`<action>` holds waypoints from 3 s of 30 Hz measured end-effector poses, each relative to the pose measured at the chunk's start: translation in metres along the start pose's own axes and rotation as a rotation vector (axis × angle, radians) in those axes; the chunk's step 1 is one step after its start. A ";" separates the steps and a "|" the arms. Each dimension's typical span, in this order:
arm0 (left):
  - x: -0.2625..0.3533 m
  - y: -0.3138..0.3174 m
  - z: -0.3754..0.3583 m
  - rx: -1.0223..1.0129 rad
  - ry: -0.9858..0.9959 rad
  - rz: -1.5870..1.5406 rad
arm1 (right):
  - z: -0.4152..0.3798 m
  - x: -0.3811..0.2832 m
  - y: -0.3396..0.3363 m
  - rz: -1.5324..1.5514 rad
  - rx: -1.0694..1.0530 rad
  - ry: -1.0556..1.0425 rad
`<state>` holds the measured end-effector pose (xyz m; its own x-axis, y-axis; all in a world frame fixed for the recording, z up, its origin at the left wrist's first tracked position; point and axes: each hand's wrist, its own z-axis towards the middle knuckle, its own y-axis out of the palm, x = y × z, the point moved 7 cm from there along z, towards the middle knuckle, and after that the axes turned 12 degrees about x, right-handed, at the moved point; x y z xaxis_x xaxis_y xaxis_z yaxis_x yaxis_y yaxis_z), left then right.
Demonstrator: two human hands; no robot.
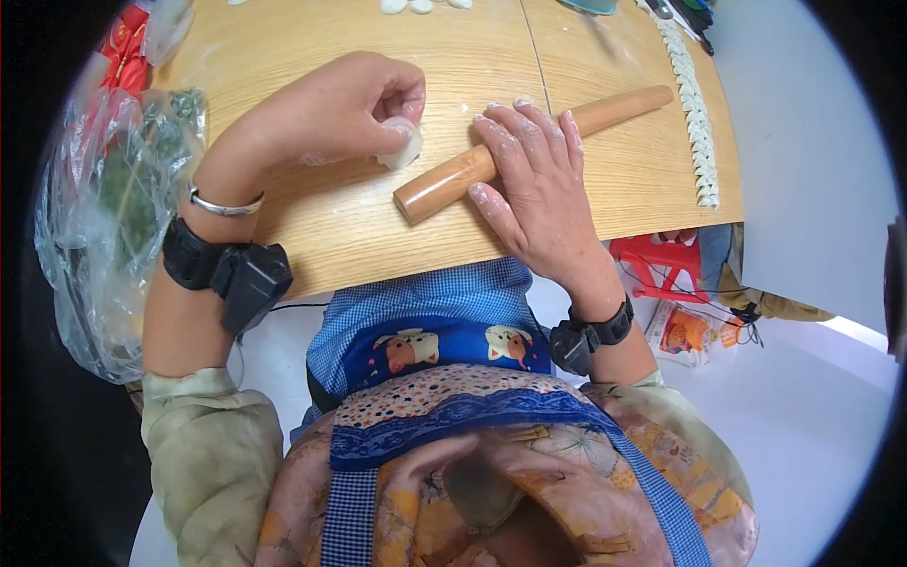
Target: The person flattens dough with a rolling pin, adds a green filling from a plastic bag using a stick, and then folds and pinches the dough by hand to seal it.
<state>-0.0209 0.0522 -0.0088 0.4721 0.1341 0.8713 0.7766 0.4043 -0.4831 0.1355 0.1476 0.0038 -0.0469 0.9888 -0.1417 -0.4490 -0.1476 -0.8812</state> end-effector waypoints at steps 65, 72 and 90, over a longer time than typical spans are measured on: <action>-0.007 0.015 -0.005 -0.115 -0.225 -0.228 | -0.006 -0.005 -0.001 0.035 -0.002 -0.003; 0.003 0.013 -0.005 -0.071 -0.024 0.007 | -0.005 -0.005 -0.002 0.041 0.010 -0.001; -0.003 0.013 -0.002 -0.012 -0.120 -0.040 | 0.007 -0.007 0.002 0.017 0.016 -0.033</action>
<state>-0.0107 0.0552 -0.0176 0.3882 0.2255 0.8936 0.7992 0.4005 -0.4482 0.1286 0.1403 0.0065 -0.0843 0.9864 -0.1413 -0.4625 -0.1644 -0.8713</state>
